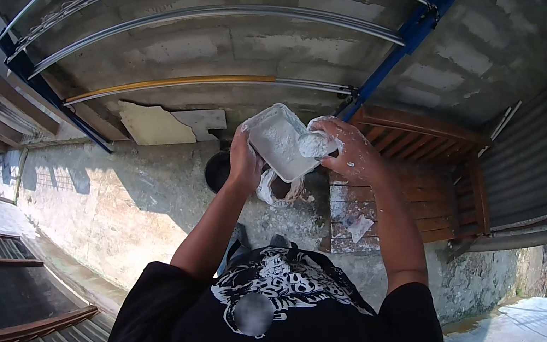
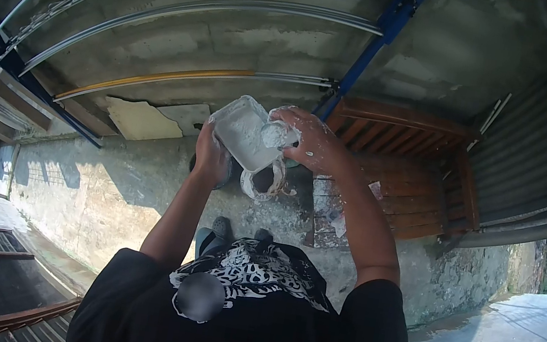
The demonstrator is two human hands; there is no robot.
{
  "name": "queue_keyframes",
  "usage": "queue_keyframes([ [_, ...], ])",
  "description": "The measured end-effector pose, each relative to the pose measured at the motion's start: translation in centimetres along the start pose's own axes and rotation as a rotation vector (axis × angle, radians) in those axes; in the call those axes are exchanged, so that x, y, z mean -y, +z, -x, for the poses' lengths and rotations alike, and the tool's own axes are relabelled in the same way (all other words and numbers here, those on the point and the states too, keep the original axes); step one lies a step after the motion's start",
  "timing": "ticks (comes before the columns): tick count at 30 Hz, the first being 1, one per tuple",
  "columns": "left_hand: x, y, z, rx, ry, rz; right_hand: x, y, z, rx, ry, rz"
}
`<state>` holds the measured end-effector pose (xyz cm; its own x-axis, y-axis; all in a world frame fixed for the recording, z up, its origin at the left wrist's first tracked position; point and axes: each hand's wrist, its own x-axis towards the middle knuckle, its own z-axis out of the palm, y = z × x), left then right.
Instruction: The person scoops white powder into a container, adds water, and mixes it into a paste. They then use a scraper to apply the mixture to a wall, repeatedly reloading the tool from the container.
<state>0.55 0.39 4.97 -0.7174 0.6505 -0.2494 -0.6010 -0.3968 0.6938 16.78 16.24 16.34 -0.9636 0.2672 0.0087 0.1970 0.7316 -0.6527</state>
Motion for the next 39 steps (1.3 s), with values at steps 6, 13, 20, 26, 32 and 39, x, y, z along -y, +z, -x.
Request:
queue_keyframes([
  [6,0.0,0.5,-0.2,0.007,0.046,-0.003,-1.8,0.3,-1.0,0.091,-0.077,0.039],
  [13,0.4,0.7,0.1,0.03,0.024,0.008,-1.5,0.7,-1.0,-0.006,-0.089,0.087],
  [20,1.6,0.9,1.0,0.039,0.05,0.017,-0.8,1.1,-1.1,-0.092,-0.048,0.073],
  [26,1.4,1.2,1.6,0.051,0.043,-0.02,-0.4,0.5,0.2,-0.108,-0.048,0.062],
  [32,1.5,1.6,1.9,0.056,0.038,-0.024,-1.7,-0.1,1.2,-0.065,-0.067,0.127],
  [39,1.8,1.0,2.1,0.042,0.039,-0.03,-1.1,-1.2,1.5,-0.007,-0.095,0.124],
])
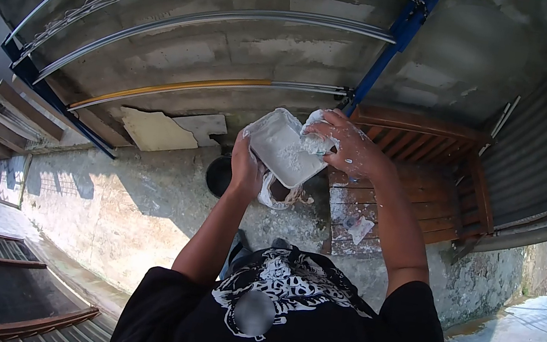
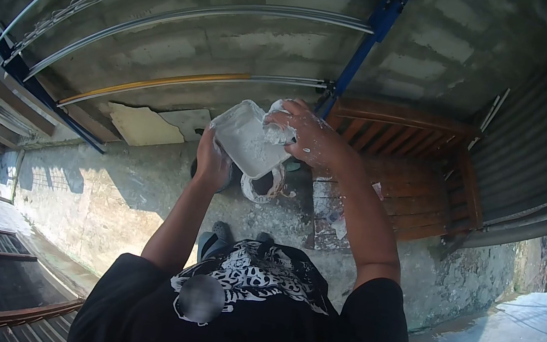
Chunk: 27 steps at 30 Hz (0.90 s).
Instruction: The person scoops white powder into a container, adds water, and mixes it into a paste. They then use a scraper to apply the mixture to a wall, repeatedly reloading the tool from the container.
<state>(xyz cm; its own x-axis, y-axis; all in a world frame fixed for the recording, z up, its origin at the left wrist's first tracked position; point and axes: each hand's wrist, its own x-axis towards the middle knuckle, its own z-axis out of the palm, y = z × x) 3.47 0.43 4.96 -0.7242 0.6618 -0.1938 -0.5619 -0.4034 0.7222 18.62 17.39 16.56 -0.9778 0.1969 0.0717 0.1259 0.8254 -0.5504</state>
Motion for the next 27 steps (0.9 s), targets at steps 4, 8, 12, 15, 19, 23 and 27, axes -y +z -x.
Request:
queue_keyframes([
  [4,-0.7,0.7,0.1,0.01,0.023,0.025,0.4,-0.7,0.2,-0.031,0.06,0.05],
  [8,-0.7,1.0,0.9,-0.006,-0.007,-0.015,-0.6,0.1,-0.5,-0.083,0.061,-0.025],
  [12,-0.1,0.5,1.0,0.042,-0.008,-0.028,0.2,0.8,-1.7,-0.072,0.018,0.024],
  [15,-0.4,0.4,0.8,0.072,0.005,0.057,0.2,2.3,-3.1,-0.187,-0.072,0.04],
  [19,-1.1,1.1,1.5,0.038,0.002,0.008,1.3,2.9,-3.6,-0.133,-0.134,0.008],
  [23,-1.9,1.3,1.7,-0.01,0.013,0.012,2.5,3.8,-3.7,-0.194,-0.182,0.122],
  [27,-2.4,1.4,1.7,-0.038,0.003,0.019,2.7,4.0,-3.6,-0.12,-0.26,0.273],
])
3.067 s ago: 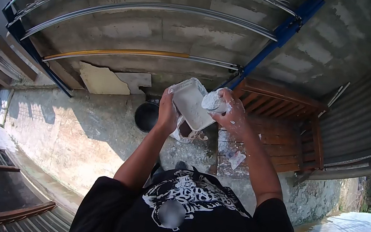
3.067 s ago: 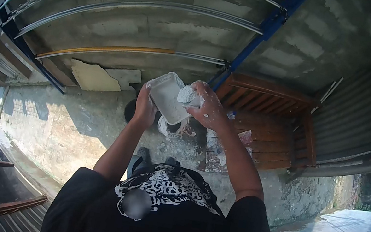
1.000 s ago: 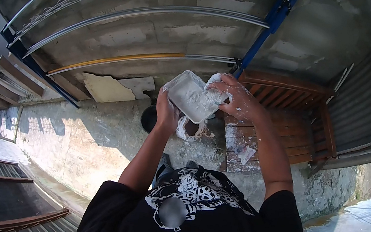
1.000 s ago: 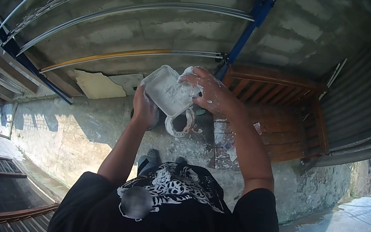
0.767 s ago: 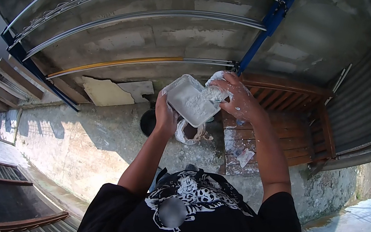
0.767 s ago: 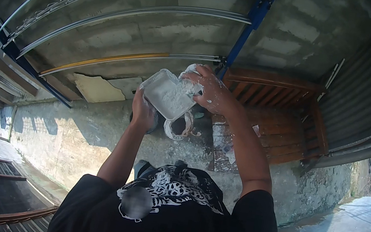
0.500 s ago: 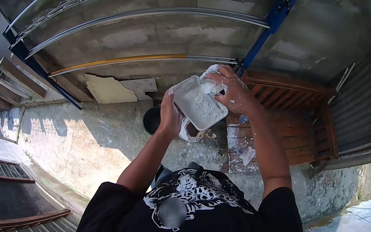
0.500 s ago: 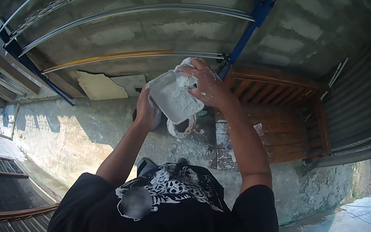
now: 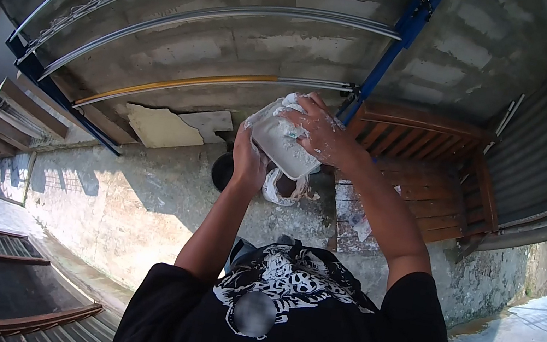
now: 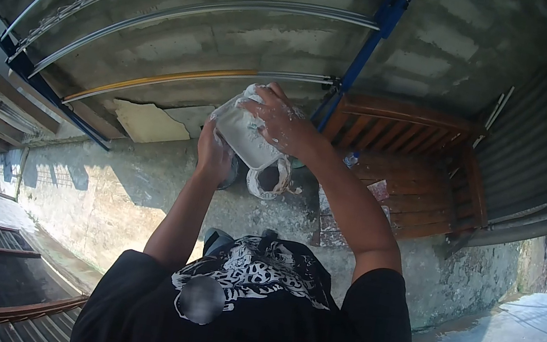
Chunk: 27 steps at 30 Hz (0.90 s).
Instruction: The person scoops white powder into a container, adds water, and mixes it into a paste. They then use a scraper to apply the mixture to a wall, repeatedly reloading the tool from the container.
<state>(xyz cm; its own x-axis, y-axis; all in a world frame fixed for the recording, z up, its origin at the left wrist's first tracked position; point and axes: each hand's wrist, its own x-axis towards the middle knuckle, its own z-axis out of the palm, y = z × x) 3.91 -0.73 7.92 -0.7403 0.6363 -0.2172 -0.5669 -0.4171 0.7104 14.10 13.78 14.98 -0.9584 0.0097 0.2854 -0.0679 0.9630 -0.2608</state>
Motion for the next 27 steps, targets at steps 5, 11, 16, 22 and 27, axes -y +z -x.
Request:
queue_keyframes([
  [5,-0.3,0.0,-0.4,0.001,0.009,0.001,-0.1,-0.1,-0.4,0.022,0.059,-0.138],
  [11,0.0,-0.3,-0.2,-0.015,0.009,-0.003,-0.6,-0.2,-0.8,-0.031,0.05,-0.121],
  [16,0.6,-0.9,-0.3,0.014,-0.013,-0.017,-0.3,-0.2,-1.2,0.0,0.034,-0.108],
  [22,-0.4,-1.2,-0.5,-0.031,-0.006,0.009,-0.4,-0.3,0.2,0.068,0.037,-0.215],
  [27,-0.4,-2.6,-1.3,-0.04,0.036,0.029,-1.5,-0.1,2.0,0.076,0.032,-0.144],
])
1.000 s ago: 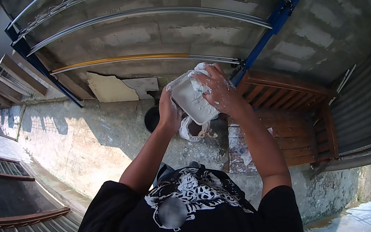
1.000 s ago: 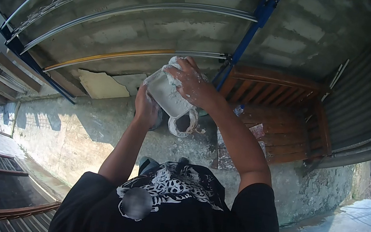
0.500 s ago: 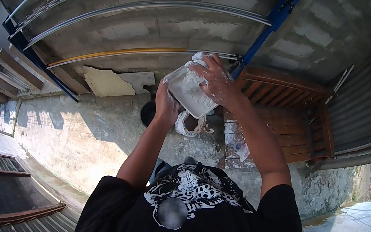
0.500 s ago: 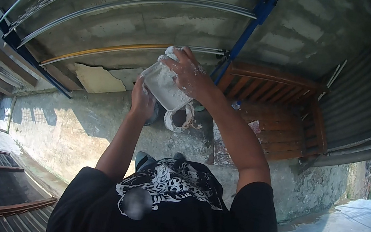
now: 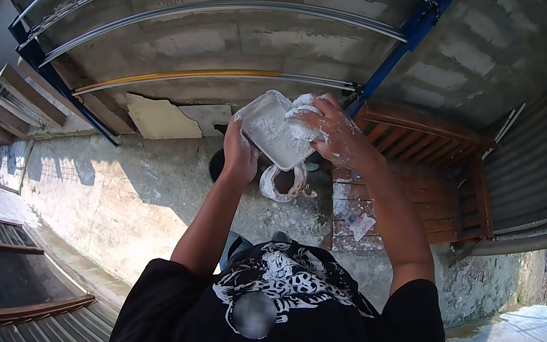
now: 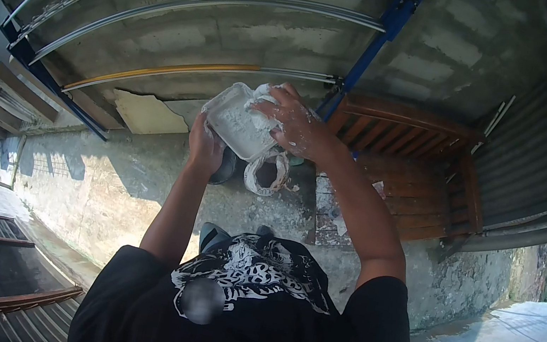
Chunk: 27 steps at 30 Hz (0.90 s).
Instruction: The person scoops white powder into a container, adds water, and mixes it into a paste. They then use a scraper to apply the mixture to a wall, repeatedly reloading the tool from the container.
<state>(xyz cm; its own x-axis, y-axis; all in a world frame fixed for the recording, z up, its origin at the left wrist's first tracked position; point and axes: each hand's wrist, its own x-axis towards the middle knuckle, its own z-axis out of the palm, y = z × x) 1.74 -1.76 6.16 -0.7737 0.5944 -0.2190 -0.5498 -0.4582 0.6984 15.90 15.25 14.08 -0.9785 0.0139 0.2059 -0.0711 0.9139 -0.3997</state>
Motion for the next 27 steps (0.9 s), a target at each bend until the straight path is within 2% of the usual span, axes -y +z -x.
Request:
queue_keyframes([
  [3,0.1,-0.1,-0.2,-0.002,-0.006,-0.005,0.6,-0.9,0.5,0.058,-0.014,0.04],
  [6,0.3,0.1,-0.4,0.004,-0.014,-0.008,1.3,-1.5,0.7,-0.001,0.09,0.033],
  [8,0.5,0.4,-0.3,-0.005,-0.013,-0.024,1.2,-1.7,0.8,0.123,-0.026,0.043],
  [12,0.6,0.7,-0.2,0.006,-0.038,-0.025,2.0,-2.2,0.9,-0.005,0.113,0.033],
  [14,0.7,0.9,-0.1,-0.004,-0.035,-0.041,0.8,-1.7,0.8,0.159,-0.033,-0.001],
  [15,0.8,1.0,0.0,-0.008,-0.032,-0.058,0.7,-1.4,0.9,0.156,-0.027,-0.006],
  [17,1.0,0.9,-0.3,-0.003,-0.038,-0.05,0.2,-1.3,0.7,-0.069,0.113,-0.091],
  [18,1.2,0.8,-0.3,-0.005,-0.046,-0.043,0.0,-0.9,1.0,-0.069,0.119,-0.095],
  [20,1.6,0.6,-0.4,0.007,-0.043,-0.039,-0.6,0.3,1.8,-0.296,0.252,-0.195],
  [21,1.9,0.6,-0.6,0.021,-0.032,-0.03,-1.2,0.7,1.9,-0.303,0.266,-0.199],
  [23,2.6,0.4,-1.1,0.032,-0.053,-0.035,-2.6,1.8,2.3,-0.388,0.301,-0.537],
  [24,3.2,0.2,-1.5,0.035,-0.059,-0.027,-3.0,2.3,2.8,-0.398,0.324,-0.541],
  [26,4.7,-0.2,-1.9,0.032,-0.051,-0.047,-3.8,3.4,3.9,-0.558,0.389,-0.997],
  [27,5.3,-0.7,-2.1,0.025,-0.028,-0.067,-4.0,4.2,4.5,-0.575,0.42,-1.007],
])
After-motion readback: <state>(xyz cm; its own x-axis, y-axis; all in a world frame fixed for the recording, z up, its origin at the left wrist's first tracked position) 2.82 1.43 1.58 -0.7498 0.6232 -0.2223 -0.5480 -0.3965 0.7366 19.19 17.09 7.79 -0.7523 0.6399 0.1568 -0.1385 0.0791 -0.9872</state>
